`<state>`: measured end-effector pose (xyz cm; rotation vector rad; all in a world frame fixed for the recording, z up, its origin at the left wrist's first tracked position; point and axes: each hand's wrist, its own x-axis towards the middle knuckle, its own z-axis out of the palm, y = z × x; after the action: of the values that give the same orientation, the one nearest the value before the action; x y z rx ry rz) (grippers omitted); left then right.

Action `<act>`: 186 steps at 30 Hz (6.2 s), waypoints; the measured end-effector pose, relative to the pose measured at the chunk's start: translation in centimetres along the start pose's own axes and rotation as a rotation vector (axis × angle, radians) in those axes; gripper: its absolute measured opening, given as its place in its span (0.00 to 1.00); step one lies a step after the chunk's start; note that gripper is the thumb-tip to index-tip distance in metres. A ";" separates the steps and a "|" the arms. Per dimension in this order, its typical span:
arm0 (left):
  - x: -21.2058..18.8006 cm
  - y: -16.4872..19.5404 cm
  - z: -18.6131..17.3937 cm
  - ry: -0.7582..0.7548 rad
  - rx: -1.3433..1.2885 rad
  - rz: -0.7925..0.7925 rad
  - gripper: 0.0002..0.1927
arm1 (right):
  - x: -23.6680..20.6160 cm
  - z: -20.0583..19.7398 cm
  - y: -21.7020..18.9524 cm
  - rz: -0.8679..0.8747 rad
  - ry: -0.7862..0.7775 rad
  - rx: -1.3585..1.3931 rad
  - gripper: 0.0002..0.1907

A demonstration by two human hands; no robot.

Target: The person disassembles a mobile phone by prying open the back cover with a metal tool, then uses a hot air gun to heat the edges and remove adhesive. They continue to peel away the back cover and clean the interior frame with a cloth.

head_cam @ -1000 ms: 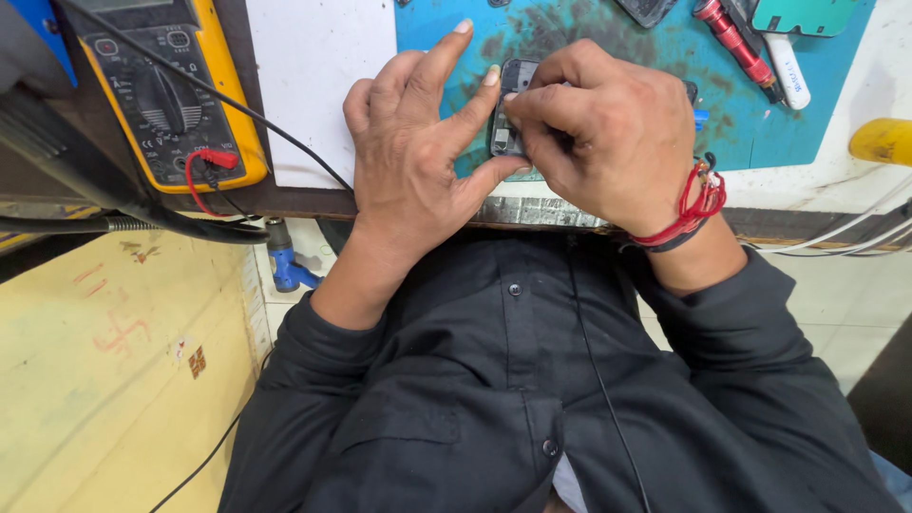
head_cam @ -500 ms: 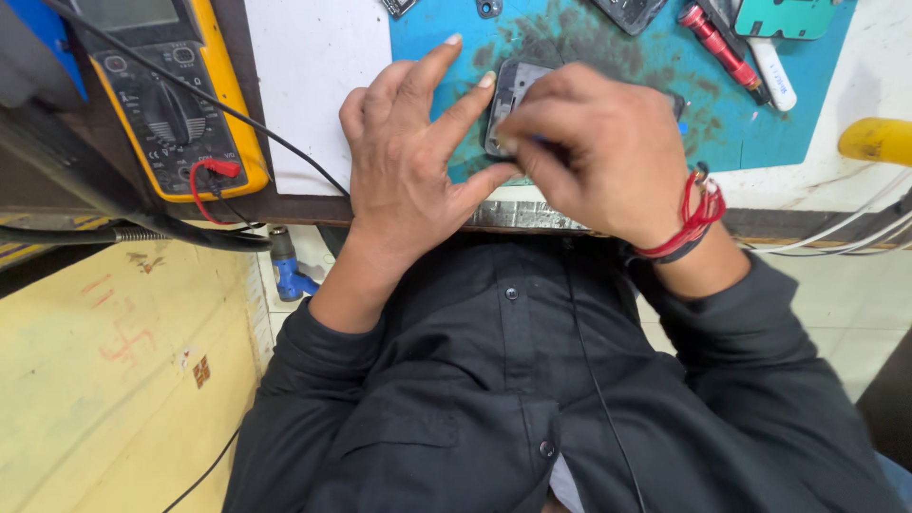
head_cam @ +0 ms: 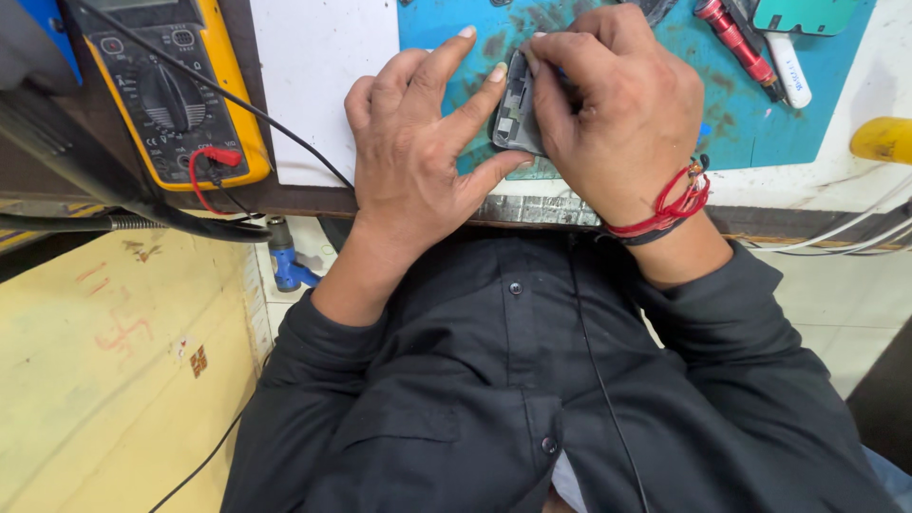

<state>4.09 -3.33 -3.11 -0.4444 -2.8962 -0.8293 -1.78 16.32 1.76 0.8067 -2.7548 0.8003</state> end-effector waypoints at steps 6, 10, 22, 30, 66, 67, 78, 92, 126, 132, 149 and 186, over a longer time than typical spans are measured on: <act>0.1 -0.3 0.0 -0.003 0.002 0.004 0.33 | 0.2 0.3 -0.2 0.029 0.003 0.004 0.06; 0.2 -0.5 -0.1 -0.007 -0.002 0.006 0.34 | 0.0 0.6 -0.5 0.029 0.016 -0.045 0.07; 0.6 -0.6 -0.6 -0.032 -0.017 -0.014 0.32 | 1.1 0.6 0.4 -0.059 -0.066 0.023 0.08; 0.3 -0.9 -0.7 -0.035 -0.011 -0.012 0.32 | 1.2 0.4 0.4 -0.110 -0.097 0.033 0.07; 0.2 -0.3 -0.4 -0.026 -0.050 -0.029 0.33 | -0.7 -0.2 0.0 -0.073 -0.231 0.137 0.06; 0.2 -0.2 -0.4 -0.022 -0.050 -0.025 0.33 | -1.1 -0.2 -0.1 -0.068 -0.215 0.139 0.06; 0.1 0.4 -0.6 0.009 -0.037 -0.014 0.34 | -2.3 -2.7 -0.2 0.027 -0.081 0.077 0.16; -3.6 5.0 1.3 0.169 -0.738 -0.405 0.29 | -7.6 -6.2 2.1 0.185 -0.011 0.022 0.32; 2.6 5.9 2.4 -0.214 -1.393 -0.299 0.21 | -8.2 -7.0 0.8 0.303 0.185 0.364 0.19; 4.8 6.8 -0.3 -0.156 -0.555 -0.274 0.32 | -7.2 -6.0 1.4 0.332 0.154 0.294 0.14; 1.3 0.9 -2.5 -0.184 -0.095 0.162 0.55 | 0.3 0.1 1.8 0.156 0.120 -0.038 0.05; 0.9 -0.4 -1.9 -0.146 -0.108 0.181 0.54 | 1.6 -0.1 1.8 0.000 -0.009 0.064 0.05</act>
<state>3.12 -4.40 -1.49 -0.7962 -2.8917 -0.9643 -4.09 16.92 1.55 0.8236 -2.7504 0.8914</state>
